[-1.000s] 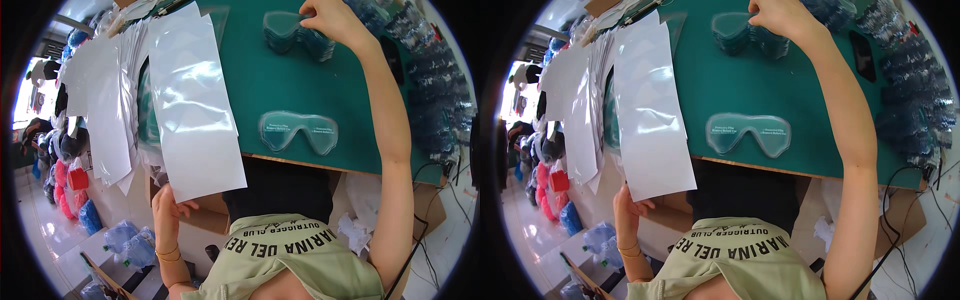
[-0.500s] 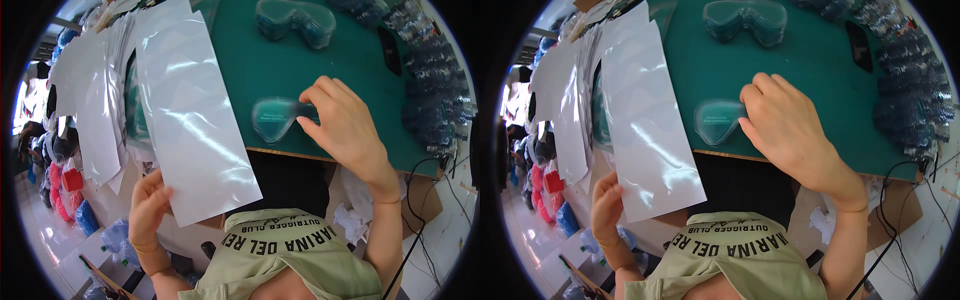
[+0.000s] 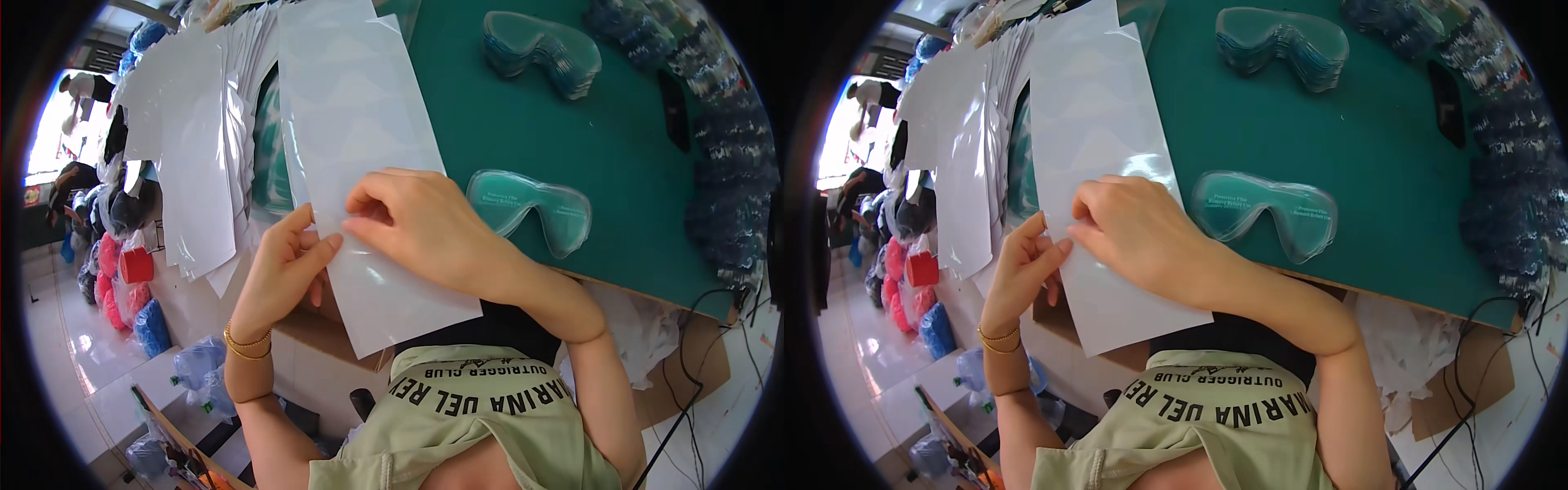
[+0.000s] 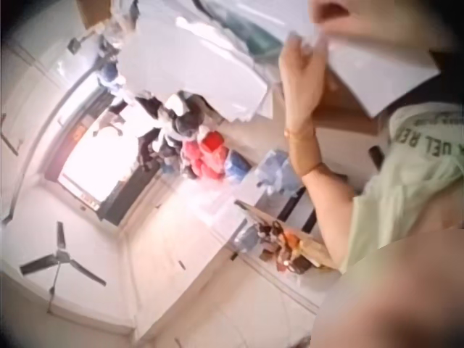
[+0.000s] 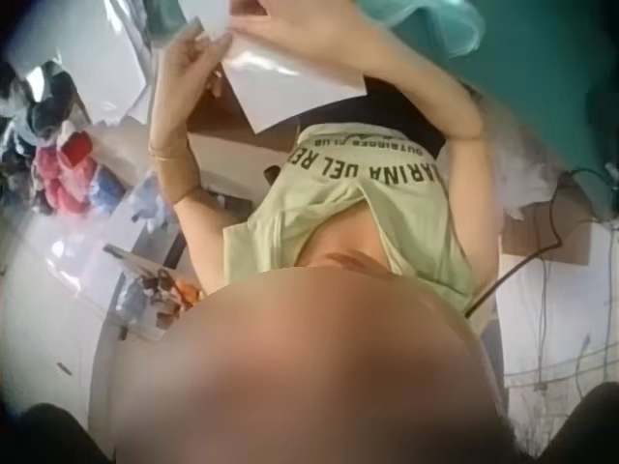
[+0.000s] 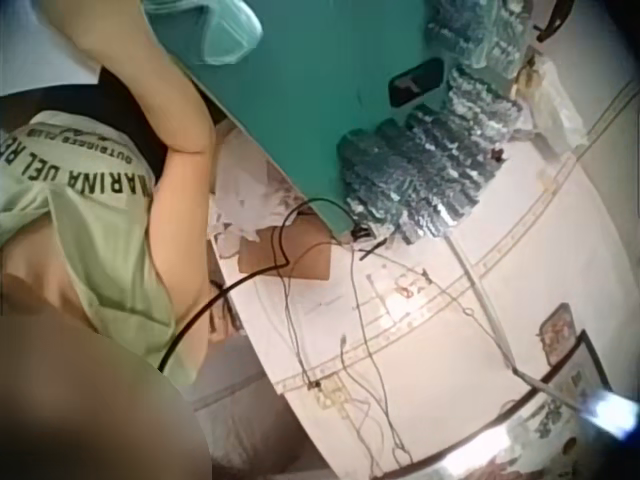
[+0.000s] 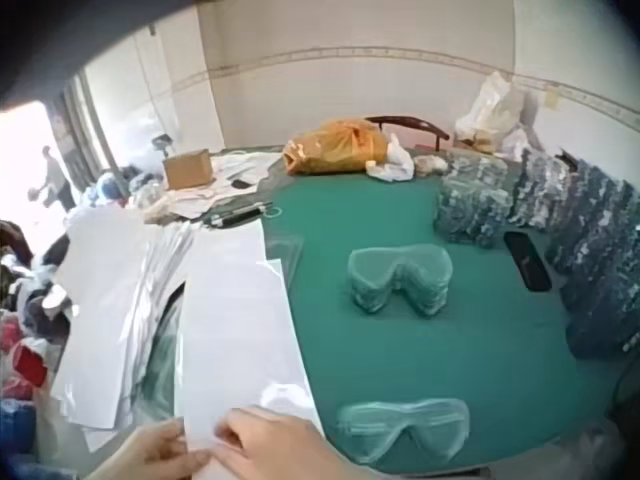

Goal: Peeling protective plastic film from safety goggles at a production workstation.

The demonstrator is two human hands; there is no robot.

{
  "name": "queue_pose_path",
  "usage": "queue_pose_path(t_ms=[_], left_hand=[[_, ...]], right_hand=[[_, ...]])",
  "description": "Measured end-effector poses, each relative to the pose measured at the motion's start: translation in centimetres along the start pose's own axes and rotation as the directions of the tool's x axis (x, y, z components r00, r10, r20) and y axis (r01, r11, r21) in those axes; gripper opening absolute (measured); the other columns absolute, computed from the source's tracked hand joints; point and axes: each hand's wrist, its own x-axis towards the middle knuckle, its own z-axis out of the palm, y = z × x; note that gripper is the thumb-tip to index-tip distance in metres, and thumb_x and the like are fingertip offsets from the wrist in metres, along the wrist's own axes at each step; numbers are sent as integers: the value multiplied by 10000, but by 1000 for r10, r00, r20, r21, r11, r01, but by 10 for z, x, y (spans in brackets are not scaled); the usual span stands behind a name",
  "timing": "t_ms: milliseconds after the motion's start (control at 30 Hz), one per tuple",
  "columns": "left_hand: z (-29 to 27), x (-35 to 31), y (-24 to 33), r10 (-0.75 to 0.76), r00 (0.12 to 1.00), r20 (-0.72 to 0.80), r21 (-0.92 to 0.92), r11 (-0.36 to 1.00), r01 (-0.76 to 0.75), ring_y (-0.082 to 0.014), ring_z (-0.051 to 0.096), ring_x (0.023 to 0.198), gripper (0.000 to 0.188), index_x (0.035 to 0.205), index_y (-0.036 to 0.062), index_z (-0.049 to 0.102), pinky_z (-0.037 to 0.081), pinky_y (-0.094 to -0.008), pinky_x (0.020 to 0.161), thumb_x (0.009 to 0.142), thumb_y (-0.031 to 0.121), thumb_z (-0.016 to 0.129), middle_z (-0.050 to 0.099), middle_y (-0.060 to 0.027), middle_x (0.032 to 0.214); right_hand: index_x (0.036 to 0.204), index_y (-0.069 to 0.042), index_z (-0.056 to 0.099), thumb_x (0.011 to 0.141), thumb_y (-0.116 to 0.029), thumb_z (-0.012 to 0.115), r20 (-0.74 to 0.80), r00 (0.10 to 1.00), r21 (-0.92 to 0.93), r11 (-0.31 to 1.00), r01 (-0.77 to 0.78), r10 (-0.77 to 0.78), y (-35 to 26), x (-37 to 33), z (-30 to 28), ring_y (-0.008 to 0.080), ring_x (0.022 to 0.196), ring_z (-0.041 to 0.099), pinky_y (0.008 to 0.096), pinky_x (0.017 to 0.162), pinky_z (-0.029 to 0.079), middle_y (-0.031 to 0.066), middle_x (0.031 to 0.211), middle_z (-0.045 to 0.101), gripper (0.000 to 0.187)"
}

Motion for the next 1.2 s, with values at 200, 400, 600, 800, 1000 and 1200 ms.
queue_pose_path(t_ms=[200,400,600,800,1000,1200], left_hand=[[-1,2,-16,163,986,-32,45,986,-162,-21,433,489,300,818,76,354,359,-207,409,991,107,597,391,51,651],[-7,2,-20,206,979,-2,32,978,-206,-11,416,507,292,836,73,362,346,-199,419,991,112,606,409,54,654],[-3,-2,-14,270,961,-51,135,956,-262,-40,366,538,288,833,43,388,309,-222,460,968,98,637,423,28,639],[-2,-2,-17,378,925,-36,251,900,-358,-75,316,578,341,783,28,364,307,-258,486,941,81,661,347,-17,614],[4,-3,-12,496,868,-29,358,816,-454,-113,372,540,306,775,16,387,347,-273,486,916,45,657,387,-52,601],[4,-4,-14,482,874,-51,378,820,-430,-139,385,524,286,758,11,416,361,-278,487,907,44,658,409,-71,591]], right_hand=[[908,24,721,829,-157,728,102,987,148,979,-141,127,-6,12,0,225,721,690,316,688,523,143,814,720,197],[911,21,737,827,-124,744,127,988,253,960,-120,90,-3,14,-7,143,717,656,287,682,513,108,783,712,167],[865,18,716,793,-181,798,64,993,215,970,-112,101,-15,15,-7,124,691,652,257,657,519,82,742,699,227],[874,20,741,810,-131,769,140,979,350,917,-191,150,-13,12,-15,128,720,669,255,678,522,91,782,725,167],[845,14,720,792,-187,804,68,994,228,969,-94,81,-20,8,-14,131,691,658,258,664,522,78,749,705,224],[888,33,730,831,-138,764,125,981,369,911,-183,147,-15,9,-16,141,736,676,260,699,534,91,785,722,184]])
